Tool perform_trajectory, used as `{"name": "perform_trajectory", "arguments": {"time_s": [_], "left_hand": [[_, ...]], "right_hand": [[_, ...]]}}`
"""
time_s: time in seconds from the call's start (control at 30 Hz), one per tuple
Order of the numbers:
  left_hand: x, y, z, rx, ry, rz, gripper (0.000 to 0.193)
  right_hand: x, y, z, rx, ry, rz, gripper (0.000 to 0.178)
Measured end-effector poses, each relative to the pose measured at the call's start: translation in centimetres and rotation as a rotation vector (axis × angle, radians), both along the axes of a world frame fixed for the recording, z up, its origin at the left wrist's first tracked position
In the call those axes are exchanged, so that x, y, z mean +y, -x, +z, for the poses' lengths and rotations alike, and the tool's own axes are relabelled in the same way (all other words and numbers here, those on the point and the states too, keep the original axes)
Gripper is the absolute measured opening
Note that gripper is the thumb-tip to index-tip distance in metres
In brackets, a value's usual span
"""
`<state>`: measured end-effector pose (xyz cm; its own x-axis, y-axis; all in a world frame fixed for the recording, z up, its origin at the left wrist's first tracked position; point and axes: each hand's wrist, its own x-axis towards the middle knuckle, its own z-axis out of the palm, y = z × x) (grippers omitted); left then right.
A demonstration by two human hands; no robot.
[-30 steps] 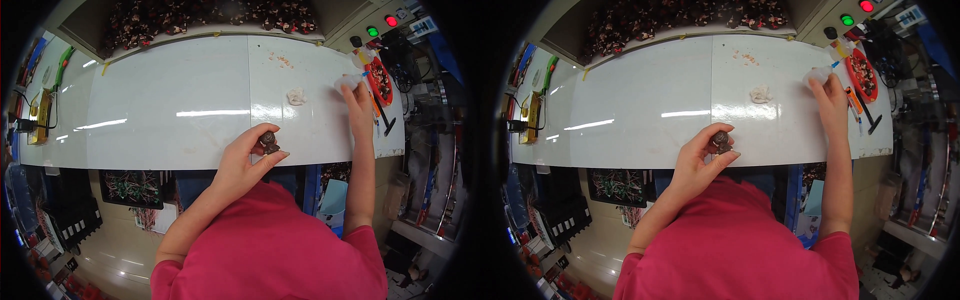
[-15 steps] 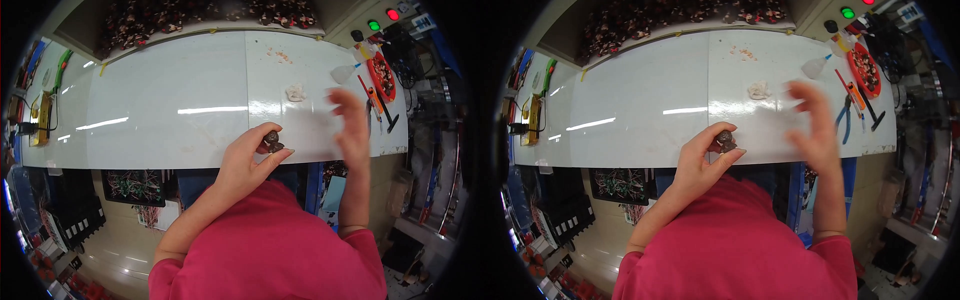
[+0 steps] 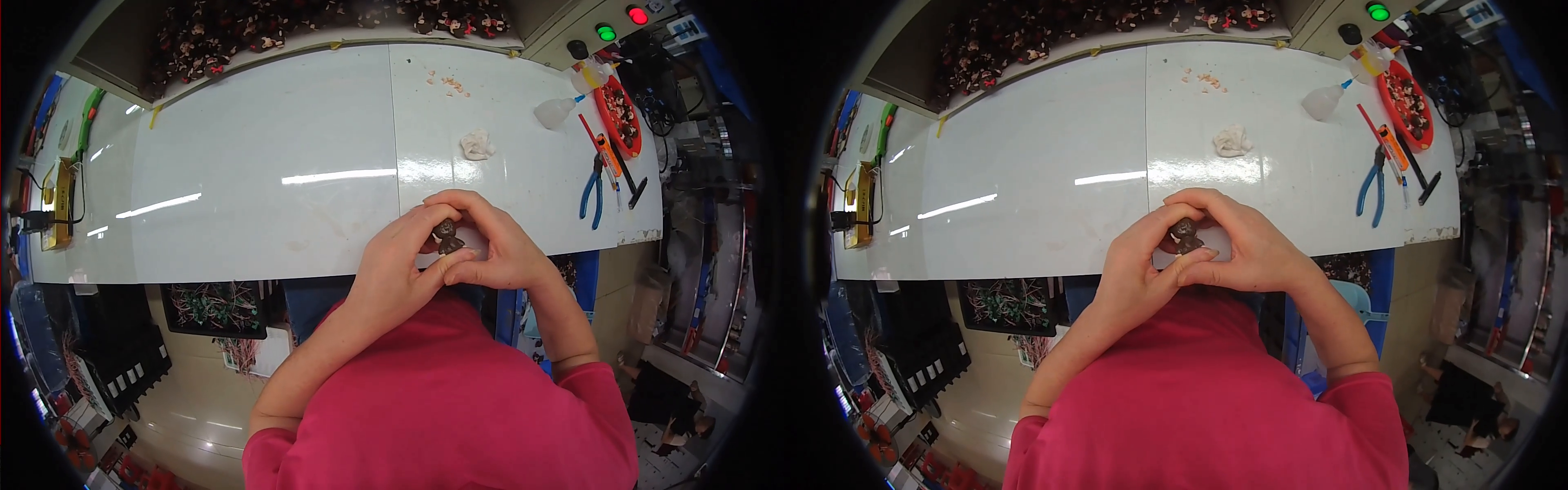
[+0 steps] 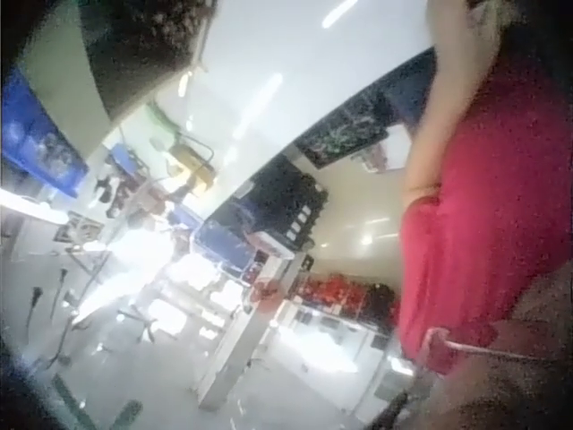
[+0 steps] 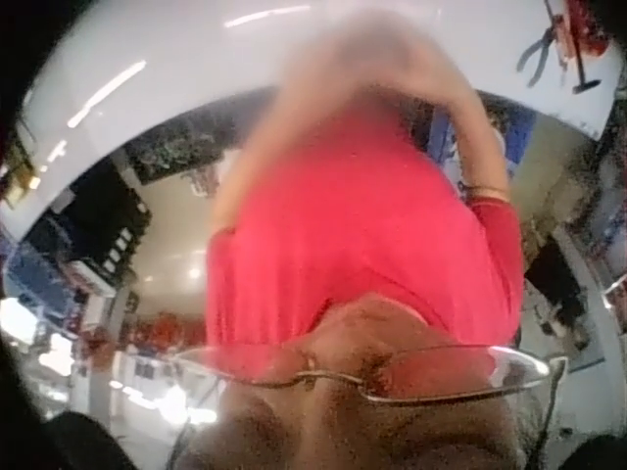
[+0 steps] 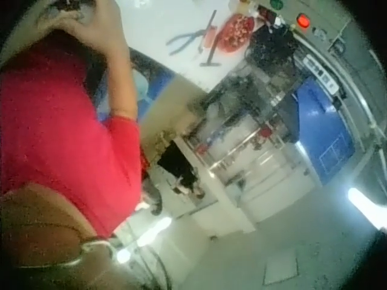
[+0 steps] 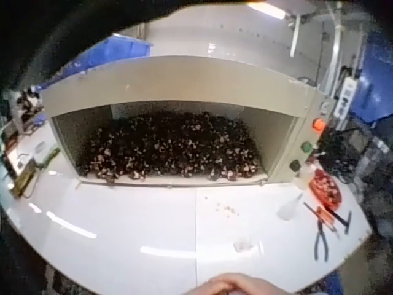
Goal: The person assembles small toy figurines by applying glue from a glue bottle to small parts and joining them together by hand.
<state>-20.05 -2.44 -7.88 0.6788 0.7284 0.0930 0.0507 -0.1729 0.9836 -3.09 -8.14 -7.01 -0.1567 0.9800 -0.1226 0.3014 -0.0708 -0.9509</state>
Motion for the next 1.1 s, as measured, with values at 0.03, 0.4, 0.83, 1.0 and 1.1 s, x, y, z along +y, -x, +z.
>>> {"name": "perform_trajectory", "arguments": {"time_s": [0.03, 0.4, 0.83, 1.0, 1.1], "left_hand": [[0.0, 0.1, 0.0, -0.004, 0.001, 0.0, 0.035], [0.1, 0.1, -0.2, 0.022, 0.094, -0.043, 0.032], [0.5, 0.9, 1.8, 0.02, 0.219, -0.03, 0.031], [0.2, 0.3, 2.4, -0.047, 0.183, -0.074, 0.032], [-0.4, 0.4, 3.5, 0.0, 0.17, -0.068, 0.032]], "right_hand": [[0.0, 0.1, -0.1, -0.003, -0.003, -0.004, 0.078], [-0.2, 0.2, -0.5, 0.066, -0.045, -0.041, 0.066], [0.1, 1.2, 0.1, 0.074, -0.041, -0.088, 0.059], [-1.3, 1.2, 0.2, 0.198, -0.01, -0.209, 0.064], [-1.8, 1.3, 1.0, 0.238, -0.036, -0.221, 0.064]]}}
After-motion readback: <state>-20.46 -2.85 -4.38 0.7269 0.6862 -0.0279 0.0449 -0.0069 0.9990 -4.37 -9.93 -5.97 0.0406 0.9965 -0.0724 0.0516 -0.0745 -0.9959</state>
